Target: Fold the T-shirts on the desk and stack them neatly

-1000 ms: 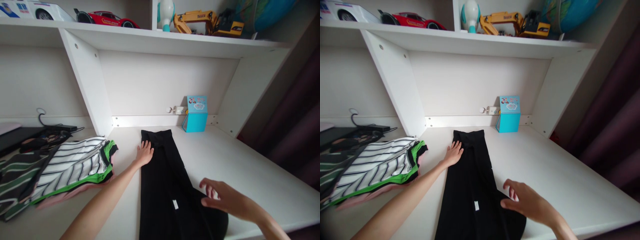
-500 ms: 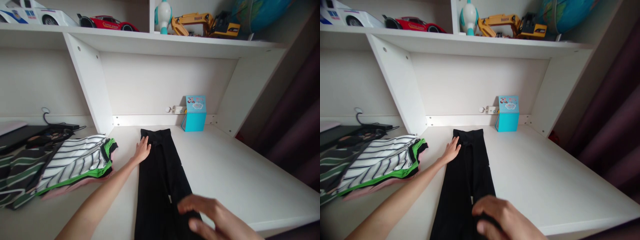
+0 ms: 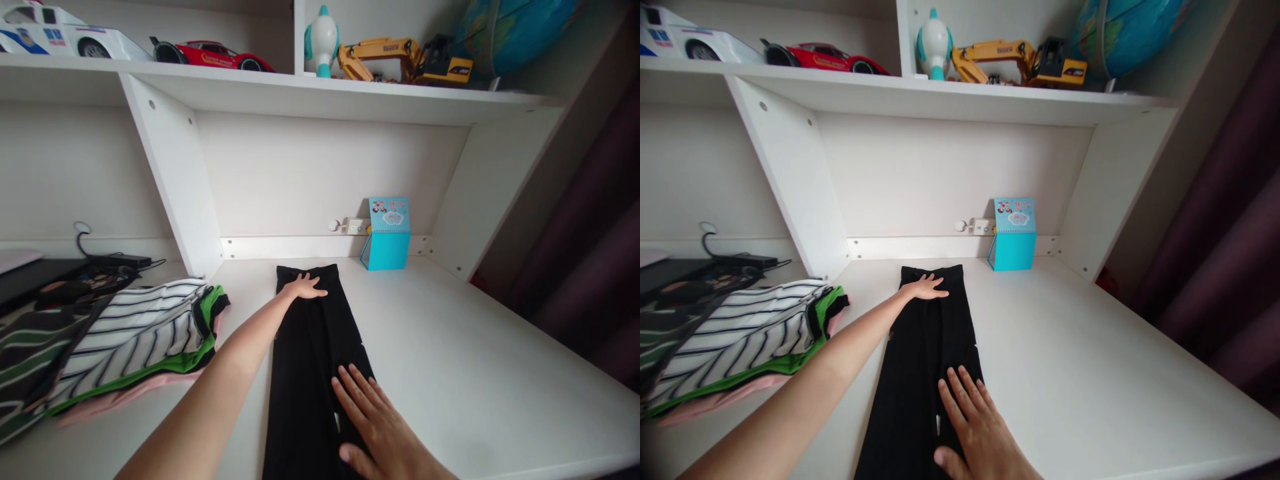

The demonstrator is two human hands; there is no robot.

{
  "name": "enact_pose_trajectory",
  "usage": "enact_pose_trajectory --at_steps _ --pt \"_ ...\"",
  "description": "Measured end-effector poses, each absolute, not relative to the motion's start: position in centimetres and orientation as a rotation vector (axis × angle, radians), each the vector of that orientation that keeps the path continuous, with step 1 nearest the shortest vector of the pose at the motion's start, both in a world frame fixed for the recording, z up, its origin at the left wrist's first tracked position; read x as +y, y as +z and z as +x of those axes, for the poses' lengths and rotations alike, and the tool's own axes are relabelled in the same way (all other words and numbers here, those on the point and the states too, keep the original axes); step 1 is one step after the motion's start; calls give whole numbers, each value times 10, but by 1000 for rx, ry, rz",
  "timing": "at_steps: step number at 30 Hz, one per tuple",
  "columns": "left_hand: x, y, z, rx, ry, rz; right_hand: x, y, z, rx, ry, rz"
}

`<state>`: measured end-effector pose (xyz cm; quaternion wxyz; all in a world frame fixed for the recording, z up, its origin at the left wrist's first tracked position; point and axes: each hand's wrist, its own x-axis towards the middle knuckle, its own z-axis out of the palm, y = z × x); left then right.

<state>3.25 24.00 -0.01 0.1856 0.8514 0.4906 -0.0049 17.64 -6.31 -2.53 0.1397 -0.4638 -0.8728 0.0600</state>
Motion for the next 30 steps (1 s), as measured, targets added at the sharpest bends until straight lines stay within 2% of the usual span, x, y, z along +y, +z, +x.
enact_pose_trajectory --at_steps 3,8,12,15,23,27,30 --pt "239 -3 25 1447 -66 2349 -62 -37 182 -2555 -22 -1257" --pt "225 -7 24 1489 63 2422 -68 -46 185 -2595 -320 -1202" --pt "206 1 27 1523 100 2455 -77 -31 186 -2647 -136 -1215" --pt "166 12 16 1324 -1 2503 -82 -21 183 -2629 69 -1272" --pt "-32 38 -76 684 -135 2619 -96 7 195 -2528 489 -1340" --pt "-81 14 -102 821 -63 2811 -114 14 221 -2575 468 -1290" --pt "-85 -13 -105 899 26 2898 -123 -4 225 -2656 228 -1240"
